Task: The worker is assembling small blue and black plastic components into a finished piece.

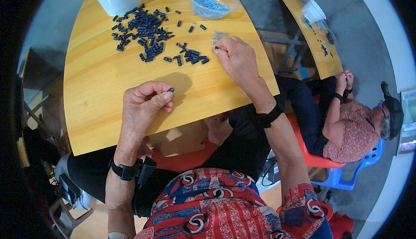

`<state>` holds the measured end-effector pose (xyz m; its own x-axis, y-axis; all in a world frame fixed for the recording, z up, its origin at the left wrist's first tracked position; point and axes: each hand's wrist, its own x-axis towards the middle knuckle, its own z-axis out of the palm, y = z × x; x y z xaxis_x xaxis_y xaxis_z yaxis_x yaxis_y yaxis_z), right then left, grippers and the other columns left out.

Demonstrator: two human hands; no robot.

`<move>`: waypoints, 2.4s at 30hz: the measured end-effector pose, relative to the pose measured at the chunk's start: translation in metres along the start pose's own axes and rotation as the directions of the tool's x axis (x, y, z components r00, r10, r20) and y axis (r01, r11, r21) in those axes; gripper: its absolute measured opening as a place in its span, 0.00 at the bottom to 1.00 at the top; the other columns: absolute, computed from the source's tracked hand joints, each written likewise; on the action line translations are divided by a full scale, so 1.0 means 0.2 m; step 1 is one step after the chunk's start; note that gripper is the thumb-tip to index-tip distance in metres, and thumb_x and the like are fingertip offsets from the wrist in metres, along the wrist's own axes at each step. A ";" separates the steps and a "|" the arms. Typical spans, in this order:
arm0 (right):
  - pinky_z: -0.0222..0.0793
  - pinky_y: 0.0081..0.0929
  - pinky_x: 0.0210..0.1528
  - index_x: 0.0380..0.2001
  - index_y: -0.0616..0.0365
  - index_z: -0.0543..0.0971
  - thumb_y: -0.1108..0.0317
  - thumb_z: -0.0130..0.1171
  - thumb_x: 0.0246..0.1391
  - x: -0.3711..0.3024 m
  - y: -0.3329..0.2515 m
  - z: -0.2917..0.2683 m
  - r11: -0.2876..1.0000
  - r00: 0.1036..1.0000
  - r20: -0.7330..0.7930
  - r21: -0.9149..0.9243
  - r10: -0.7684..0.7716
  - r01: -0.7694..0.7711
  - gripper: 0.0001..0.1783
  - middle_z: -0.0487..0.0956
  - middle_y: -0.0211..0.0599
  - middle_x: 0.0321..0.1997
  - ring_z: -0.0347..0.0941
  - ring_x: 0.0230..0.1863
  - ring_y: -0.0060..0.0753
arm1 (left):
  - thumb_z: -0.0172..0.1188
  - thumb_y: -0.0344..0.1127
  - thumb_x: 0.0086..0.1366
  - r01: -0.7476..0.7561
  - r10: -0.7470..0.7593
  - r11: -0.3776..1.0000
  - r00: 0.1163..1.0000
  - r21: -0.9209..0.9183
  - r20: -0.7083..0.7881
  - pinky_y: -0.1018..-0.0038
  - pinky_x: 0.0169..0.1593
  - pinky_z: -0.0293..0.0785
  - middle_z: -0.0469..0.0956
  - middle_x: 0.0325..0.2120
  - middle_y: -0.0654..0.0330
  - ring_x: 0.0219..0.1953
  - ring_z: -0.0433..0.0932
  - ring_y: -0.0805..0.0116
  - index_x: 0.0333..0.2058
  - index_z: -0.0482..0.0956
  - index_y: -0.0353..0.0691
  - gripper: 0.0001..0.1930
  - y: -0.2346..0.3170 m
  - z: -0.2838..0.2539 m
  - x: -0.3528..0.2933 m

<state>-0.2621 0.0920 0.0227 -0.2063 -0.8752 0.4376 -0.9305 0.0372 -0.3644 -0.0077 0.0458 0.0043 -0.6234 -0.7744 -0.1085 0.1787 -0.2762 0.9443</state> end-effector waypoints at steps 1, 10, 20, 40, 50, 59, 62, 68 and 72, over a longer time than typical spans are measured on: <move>0.70 0.36 0.33 0.29 0.59 0.78 0.69 0.61 0.47 0.00 0.00 0.01 1.000 1.000 0.003 0.002 -0.002 0.002 0.06 0.76 0.41 0.26 0.75 0.30 0.45 | 0.61 0.24 0.60 -0.007 0.007 1.000 1.000 0.019 -0.001 0.83 0.29 0.76 0.79 0.23 0.61 0.25 0.77 0.79 0.34 0.81 0.31 0.04 0.00 0.00 0.00; 0.71 0.37 0.31 0.34 0.56 0.76 0.73 0.58 0.48 -0.07 -0.09 0.04 0.972 0.985 0.032 -0.158 -0.170 0.173 0.07 0.74 0.39 0.30 0.75 0.31 0.47 | 0.60 0.23 0.60 0.011 -0.011 1.000 1.000 -0.012 0.002 0.83 0.29 0.75 0.79 0.23 0.62 0.24 0.76 0.80 0.34 0.80 0.30 0.04 0.01 -0.01 -0.01; 0.68 0.30 0.30 0.33 0.60 0.76 0.75 0.50 0.54 -0.11 -0.18 -0.07 0.971 0.992 0.093 0.216 0.087 -0.105 0.05 0.73 0.39 0.26 0.72 0.26 0.34 | 0.59 0.23 0.61 -0.013 0.013 0.999 1.000 -0.039 -0.017 0.83 0.29 0.74 0.79 0.22 0.62 0.24 0.76 0.80 0.33 0.80 0.30 0.03 0.01 -0.01 -0.02; 0.67 0.33 0.28 0.31 0.63 0.73 0.76 0.49 0.55 -0.13 -0.56 -0.08 0.912 0.965 0.262 0.401 -0.023 -0.088 0.04 0.72 0.43 0.29 0.72 0.26 0.39 | 0.59 0.23 0.61 -0.035 0.037 0.997 0.999 -0.067 0.019 0.83 0.29 0.73 0.79 0.23 0.62 0.24 0.75 0.80 0.33 0.80 0.29 0.03 0.01 0.00 -0.02; 0.70 0.37 0.33 0.31 0.62 0.76 0.77 0.55 0.51 0.01 -0.33 0.07 0.978 0.991 0.025 0.169 -0.130 0.124 0.03 0.75 0.45 0.29 0.74 0.32 0.49 | 0.60 0.23 0.60 -0.046 0.046 0.999 0.999 -0.013 0.019 0.82 0.31 0.76 0.79 0.24 0.61 0.26 0.77 0.79 0.35 0.80 0.32 0.05 0.00 0.00 -0.03; 0.70 0.36 0.32 0.31 0.59 0.77 0.75 0.57 0.49 0.07 -0.25 0.17 0.972 0.977 0.033 0.111 -0.210 0.205 0.04 0.76 0.42 0.29 0.74 0.31 0.47 | 0.59 0.23 0.61 -0.038 0.039 0.999 0.999 -0.018 0.024 0.83 0.29 0.73 0.79 0.23 0.63 0.24 0.74 0.82 0.33 0.80 0.31 0.03 0.00 0.00 -0.03; 0.71 0.35 0.33 0.31 0.59 0.78 0.74 0.59 0.48 0.08 -0.26 0.17 0.970 0.981 0.059 0.177 -0.182 0.169 0.05 0.77 0.42 0.30 0.75 0.31 0.45 | 0.60 0.23 0.60 -0.042 0.043 0.998 0.999 -0.036 0.023 0.84 0.29 0.73 0.79 0.23 0.64 0.24 0.74 0.82 0.33 0.80 0.31 0.03 0.00 0.00 -0.03; 0.71 0.34 0.35 0.30 0.59 0.79 0.71 0.59 0.49 0.13 -0.19 0.16 0.971 0.998 0.055 0.239 -0.018 0.005 0.05 0.77 0.40 0.28 0.75 0.31 0.43 | 0.59 0.23 0.61 -0.023 0.024 0.999 0.999 -0.022 0.026 0.84 0.29 0.73 0.78 0.22 0.64 0.24 0.74 0.82 0.33 0.80 0.31 0.03 0.00 0.02 -0.02; 0.70 0.34 0.33 0.29 0.56 0.80 0.70 0.59 0.49 0.14 -0.20 0.15 0.985 0.994 0.071 0.159 -0.079 0.067 0.04 0.76 0.40 0.27 0.75 0.30 0.44 | 0.59 0.23 0.61 -0.035 0.035 0.999 0.999 -0.019 0.019 0.84 0.29 0.73 0.78 0.22 0.64 0.24 0.74 0.82 0.32 0.80 0.31 0.03 0.00 0.01 -0.01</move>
<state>-0.2211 0.0506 0.0245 -0.1105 -0.9073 0.4057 -0.8823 -0.0983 -0.4602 -0.0082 0.0499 0.0047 -0.6313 -0.7725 -0.0690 0.2151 -0.2598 0.9414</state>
